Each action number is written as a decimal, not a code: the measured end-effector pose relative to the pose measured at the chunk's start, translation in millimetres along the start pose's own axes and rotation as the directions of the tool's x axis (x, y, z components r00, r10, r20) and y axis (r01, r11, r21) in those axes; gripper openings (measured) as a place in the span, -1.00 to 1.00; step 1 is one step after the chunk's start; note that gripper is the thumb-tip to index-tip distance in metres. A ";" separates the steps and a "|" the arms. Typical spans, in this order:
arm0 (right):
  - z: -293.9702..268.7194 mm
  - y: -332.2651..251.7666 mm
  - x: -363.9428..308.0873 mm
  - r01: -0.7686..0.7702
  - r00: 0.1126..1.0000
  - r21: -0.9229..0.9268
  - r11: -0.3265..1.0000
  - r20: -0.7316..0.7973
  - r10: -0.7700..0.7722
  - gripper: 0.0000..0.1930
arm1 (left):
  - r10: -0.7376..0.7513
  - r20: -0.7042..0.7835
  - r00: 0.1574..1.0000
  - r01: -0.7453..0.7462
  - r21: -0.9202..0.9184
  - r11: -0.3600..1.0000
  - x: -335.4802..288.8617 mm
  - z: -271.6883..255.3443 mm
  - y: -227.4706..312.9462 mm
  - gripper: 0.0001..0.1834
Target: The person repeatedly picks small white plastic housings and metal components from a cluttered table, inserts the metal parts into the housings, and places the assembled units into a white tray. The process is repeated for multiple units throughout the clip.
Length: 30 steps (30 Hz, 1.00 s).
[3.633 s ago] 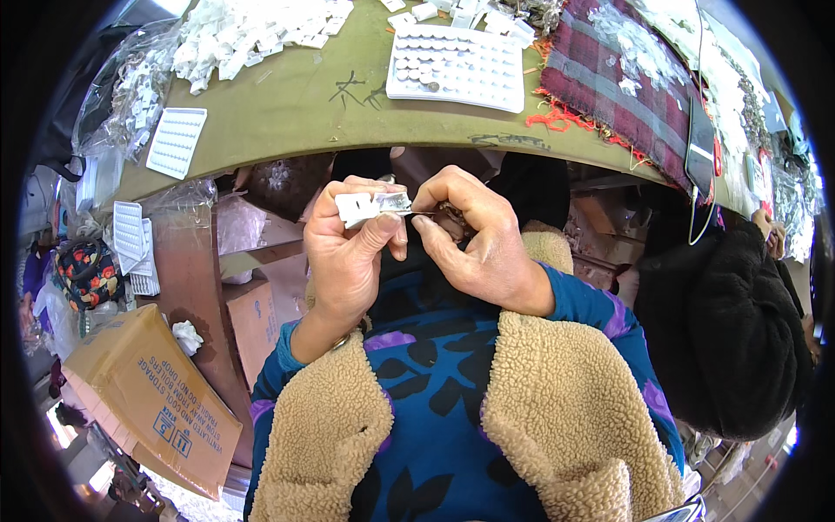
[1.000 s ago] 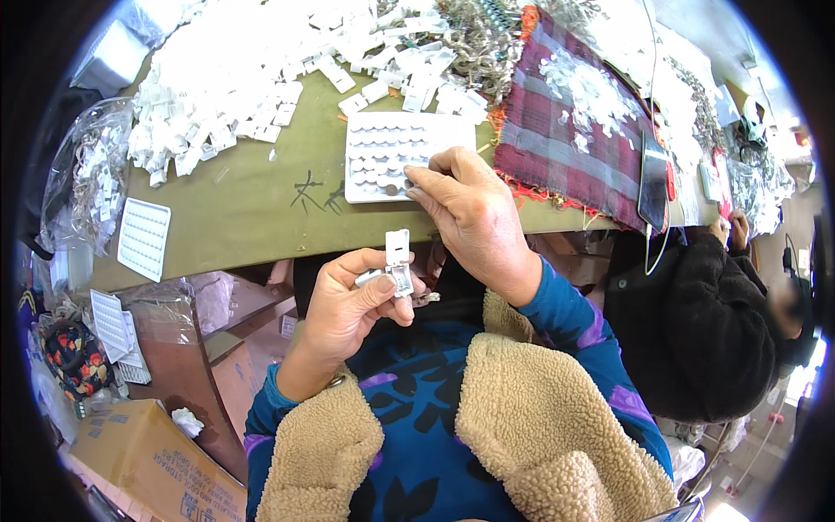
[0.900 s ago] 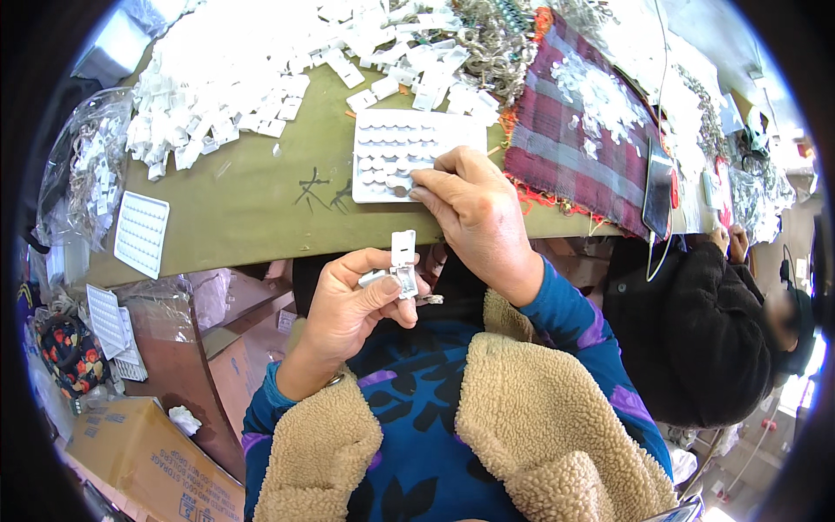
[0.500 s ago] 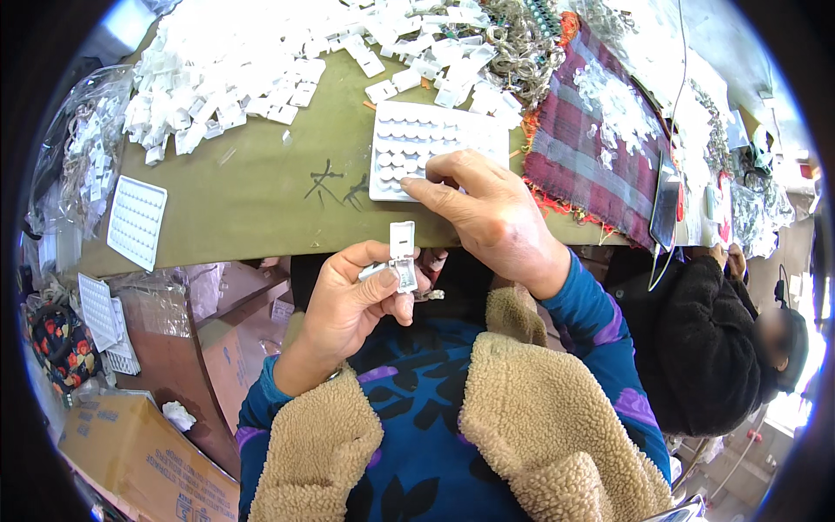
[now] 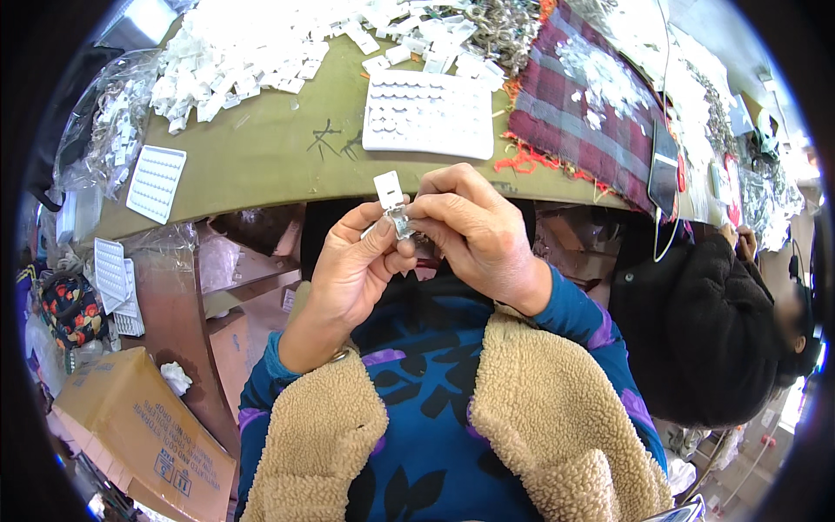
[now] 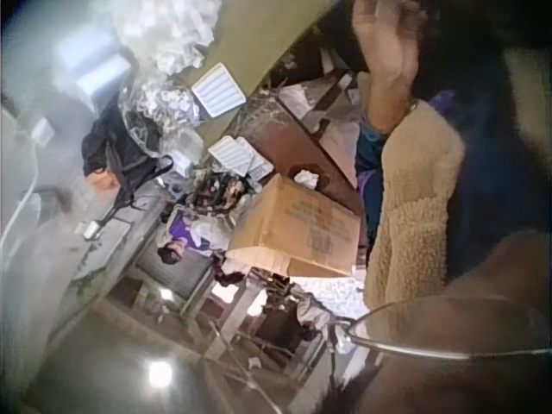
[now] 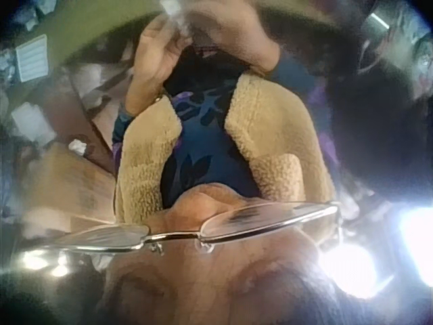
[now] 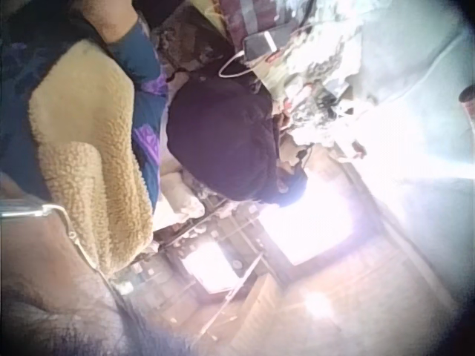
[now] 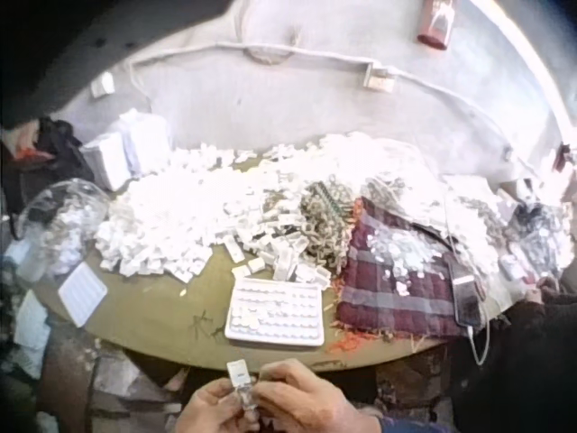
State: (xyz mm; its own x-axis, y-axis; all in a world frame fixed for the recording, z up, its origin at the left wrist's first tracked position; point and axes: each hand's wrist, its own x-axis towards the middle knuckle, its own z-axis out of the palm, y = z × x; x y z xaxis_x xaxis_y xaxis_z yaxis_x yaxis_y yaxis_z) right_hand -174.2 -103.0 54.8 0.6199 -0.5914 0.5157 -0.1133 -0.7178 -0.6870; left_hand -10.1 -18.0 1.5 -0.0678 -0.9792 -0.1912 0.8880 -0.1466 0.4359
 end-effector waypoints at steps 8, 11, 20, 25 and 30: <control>7.7 -24.3 -20.6 -0.041 0.999 0.079 0.996 -0.016 0.042 -0.74 | 0.049 -0.013 0.999 -0.047 0.105 0.993 -23.1 9.6 -9.7 -0.77; 2.0 -28.0 -19.2 -0.104 0.993 0.125 0.987 -0.048 0.111 -0.72 | 0.036 -0.025 0.999 -0.034 0.078 0.996 -26.8 12.1 -8.7 -0.78; 16.0 -15.0 -11.8 0.119 0.985 -0.002 0.993 -0.129 -0.119 -0.66 | 0.066 -0.022 0.998 -0.064 0.099 0.993 -22.2 8.0 -8.1 -0.76; 18.9 8.1 -12.9 0.239 0.970 -0.034 0.970 -0.039 -0.241 -0.68 | 0.050 -0.092 0.994 -0.038 0.125 0.991 -14.9 1.6 -7.4 -0.78; 25.2 4.8 -6.8 0.331 0.939 -0.177 0.927 -0.037 -0.343 -0.51 | 0.163 -0.171 0.972 -0.121 0.233 0.965 -4.8 4.4 8.9 -0.80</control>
State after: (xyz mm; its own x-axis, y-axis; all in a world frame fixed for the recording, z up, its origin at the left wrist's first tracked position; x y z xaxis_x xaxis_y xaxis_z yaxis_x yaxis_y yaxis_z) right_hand -159.3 -93.2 35.1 0.5918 -0.3229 0.7386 -0.0373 -0.9263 -0.3750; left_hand -3.8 -15.2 10.1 0.1565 -0.9515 -0.2650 0.7590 -0.0558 0.6487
